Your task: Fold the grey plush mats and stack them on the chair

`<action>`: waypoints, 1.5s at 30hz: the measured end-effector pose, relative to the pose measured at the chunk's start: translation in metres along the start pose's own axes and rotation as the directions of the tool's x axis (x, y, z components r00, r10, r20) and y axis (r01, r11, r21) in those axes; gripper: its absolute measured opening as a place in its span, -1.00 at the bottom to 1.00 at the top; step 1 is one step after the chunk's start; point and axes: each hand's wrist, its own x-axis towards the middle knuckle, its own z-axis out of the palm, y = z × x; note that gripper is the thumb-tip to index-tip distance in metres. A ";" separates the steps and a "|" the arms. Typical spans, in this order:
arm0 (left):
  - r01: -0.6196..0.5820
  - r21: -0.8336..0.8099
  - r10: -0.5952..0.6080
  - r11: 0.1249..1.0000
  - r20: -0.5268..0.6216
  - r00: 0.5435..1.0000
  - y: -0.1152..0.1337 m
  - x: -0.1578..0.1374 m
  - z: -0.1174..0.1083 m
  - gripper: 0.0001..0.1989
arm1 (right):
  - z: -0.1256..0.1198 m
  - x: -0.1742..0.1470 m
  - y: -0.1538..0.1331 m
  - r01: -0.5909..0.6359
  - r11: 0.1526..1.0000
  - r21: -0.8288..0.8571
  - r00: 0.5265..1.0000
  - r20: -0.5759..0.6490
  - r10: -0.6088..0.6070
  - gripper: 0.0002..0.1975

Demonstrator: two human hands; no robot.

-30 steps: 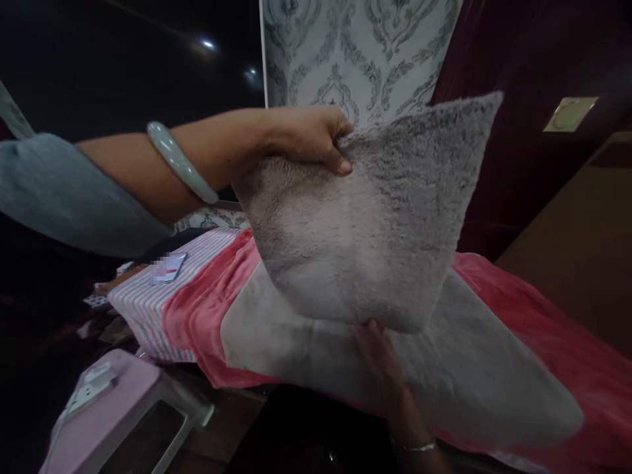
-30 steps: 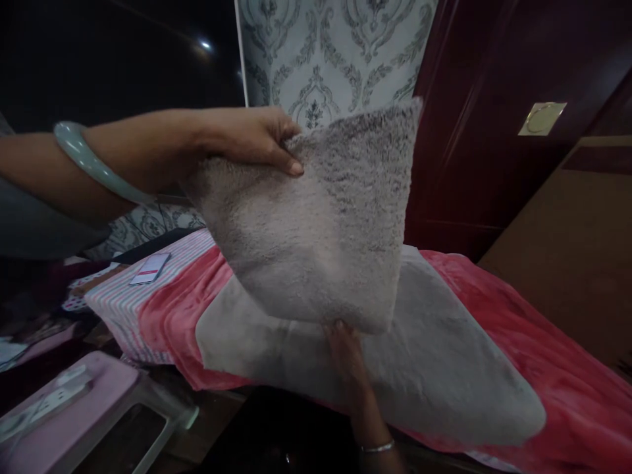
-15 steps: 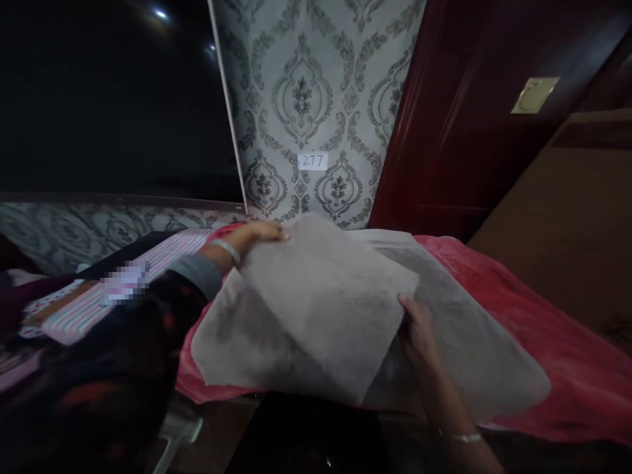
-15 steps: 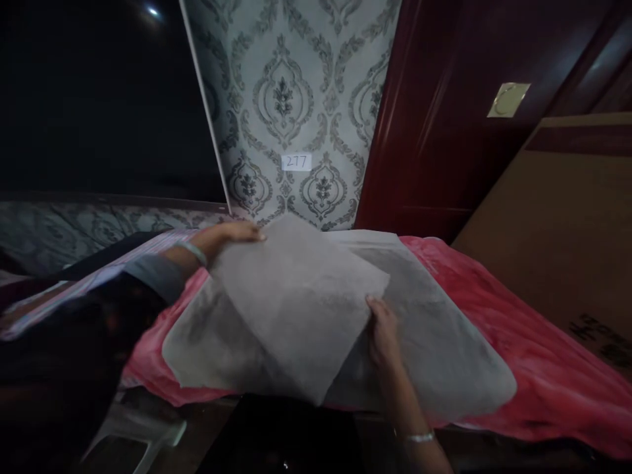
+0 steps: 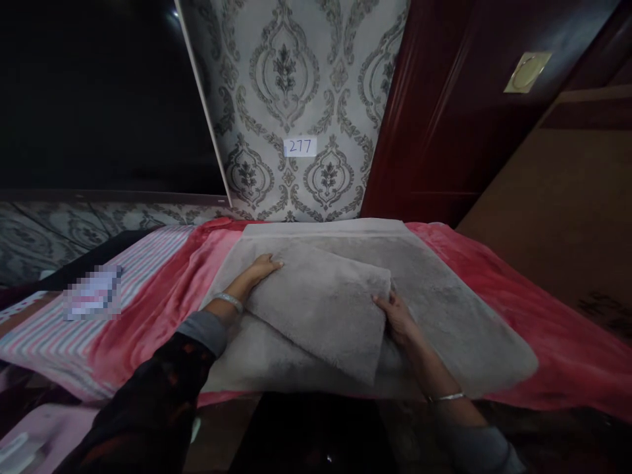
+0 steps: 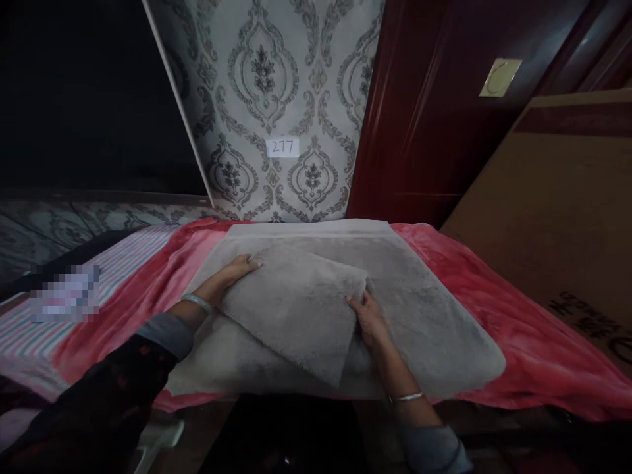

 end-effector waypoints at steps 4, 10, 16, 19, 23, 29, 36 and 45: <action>-0.118 -0.012 0.118 0.993 -0.041 0.992 0.015 -0.005 -0.021 -0.45 | 0.009 0.003 -0.014 0.128 0.992 -0.008 0.991 0.046 -0.128 -0.42; -0.025 0.413 0.100 0.910 -0.160 0.982 0.029 -0.004 -0.054 -0.55 | 0.007 0.021 0.000 0.057 0.997 -0.053 0.997 0.059 -0.054 -0.36; -0.253 0.531 0.288 0.809 0.017 0.957 0.027 -0.020 -0.015 -0.45 | -0.006 0.023 0.016 0.460 0.695 -0.553 0.838 0.011 -0.546 -0.30; -0.400 0.592 0.400 0.700 0.139 0.906 0.038 -0.021 0.011 -0.41 | 0.030 0.022 -0.005 0.592 0.332 -0.734 0.695 0.257 -0.672 -0.34; -0.420 0.656 0.446 0.627 0.140 0.884 0.041 -0.018 0.036 -0.39 | 0.086 0.020 -0.009 0.588 0.089 -0.804 0.696 0.447 -0.562 -0.32; -0.377 0.726 0.355 0.576 0.193 0.915 0.015 -0.014 0.054 -0.38 | 0.092 0.011 0.031 0.439 -0.108 -0.892 0.863 0.452 -0.225 -0.32; -0.358 0.738 0.374 0.572 0.154 0.915 0.015 -0.016 0.054 -0.36 | 0.085 0.000 0.019 0.368 -0.193 -0.910 0.916 0.390 -0.093 -0.30; -0.330 0.711 0.279 0.621 0.193 0.941 0.018 -0.015 0.048 -0.34 | 0.048 -0.026 0.007 0.360 -0.197 -0.912 0.930 0.368 -0.003 -0.33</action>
